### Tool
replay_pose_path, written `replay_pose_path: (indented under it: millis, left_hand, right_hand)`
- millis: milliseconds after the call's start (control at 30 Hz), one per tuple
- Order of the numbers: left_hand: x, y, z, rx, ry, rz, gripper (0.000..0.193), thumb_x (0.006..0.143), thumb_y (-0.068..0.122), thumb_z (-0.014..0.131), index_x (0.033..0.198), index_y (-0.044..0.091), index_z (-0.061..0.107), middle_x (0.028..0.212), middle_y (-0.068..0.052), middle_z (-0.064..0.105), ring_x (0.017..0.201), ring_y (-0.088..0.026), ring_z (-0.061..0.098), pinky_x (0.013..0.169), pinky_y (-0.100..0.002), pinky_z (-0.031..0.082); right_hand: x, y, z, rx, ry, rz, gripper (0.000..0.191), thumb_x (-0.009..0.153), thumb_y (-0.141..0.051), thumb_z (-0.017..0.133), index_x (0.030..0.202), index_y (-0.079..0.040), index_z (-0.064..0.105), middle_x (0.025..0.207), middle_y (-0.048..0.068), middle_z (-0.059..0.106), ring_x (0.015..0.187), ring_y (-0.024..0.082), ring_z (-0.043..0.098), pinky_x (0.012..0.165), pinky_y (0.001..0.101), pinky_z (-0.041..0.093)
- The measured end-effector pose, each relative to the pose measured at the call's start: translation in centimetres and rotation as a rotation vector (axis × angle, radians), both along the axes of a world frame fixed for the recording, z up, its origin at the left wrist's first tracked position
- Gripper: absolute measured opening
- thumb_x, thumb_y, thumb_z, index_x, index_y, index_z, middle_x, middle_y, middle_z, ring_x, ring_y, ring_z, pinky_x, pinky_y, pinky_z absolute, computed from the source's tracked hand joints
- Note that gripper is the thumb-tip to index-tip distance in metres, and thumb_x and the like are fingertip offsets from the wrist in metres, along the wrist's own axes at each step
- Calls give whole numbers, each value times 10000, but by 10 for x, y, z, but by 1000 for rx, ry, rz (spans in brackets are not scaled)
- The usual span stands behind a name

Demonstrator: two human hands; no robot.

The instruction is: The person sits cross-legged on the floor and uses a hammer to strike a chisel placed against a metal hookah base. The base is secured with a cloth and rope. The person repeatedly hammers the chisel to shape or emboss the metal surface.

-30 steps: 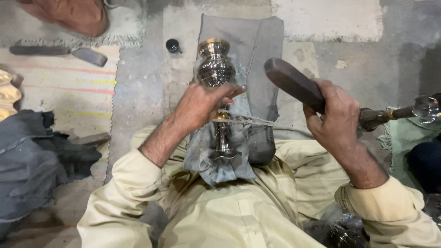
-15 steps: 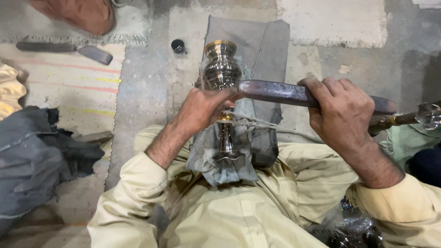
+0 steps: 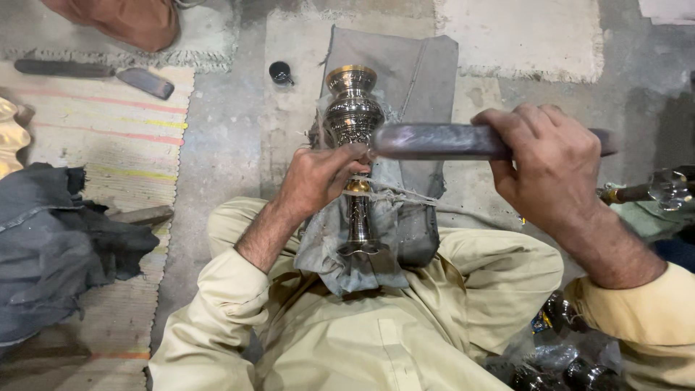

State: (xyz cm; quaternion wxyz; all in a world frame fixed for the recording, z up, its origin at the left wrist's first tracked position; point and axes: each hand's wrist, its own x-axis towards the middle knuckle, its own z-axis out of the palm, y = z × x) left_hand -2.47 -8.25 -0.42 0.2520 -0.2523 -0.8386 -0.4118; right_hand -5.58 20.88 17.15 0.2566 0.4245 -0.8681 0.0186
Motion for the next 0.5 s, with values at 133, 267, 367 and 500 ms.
replay_pose_path:
  millis: [133,267,367,500]
  left_hand:
    - [6,-2,7,75,-68,19,292,967,82,766,1226,89,633,966,-77,797,855,-199,797,707,-324,650]
    - [6,-3,11,113,-26,21,305,963,44,742,1241,65,619,1005,-94,787,894,-208,803,736,-312,661]
    - [8,-7,7,69,-4,35,389,891,-44,690,1263,57,635,979,-100,792,872,-220,795,734,-332,656]
    - [10,-9,-5,132,4,73,292,953,26,763,1211,78,638,969,-96,792,858,-200,800,685,-316,655]
  right_hand:
    - [2,-12,8,221,57,-85,353,833,-63,781,1177,-118,725,939,56,687,851,239,674,732,383,518]
    - [-3,-17,19,107,4,-10,362,814,-66,777,1168,-69,701,949,92,689,829,246,673,720,383,531]
    - [-6,-28,20,169,56,-10,324,872,-77,802,1183,-109,716,941,67,685,855,244,679,728,389,525]
    - [-8,-40,24,199,84,14,329,827,-71,785,1148,-96,718,920,71,681,814,223,677,706,365,545]
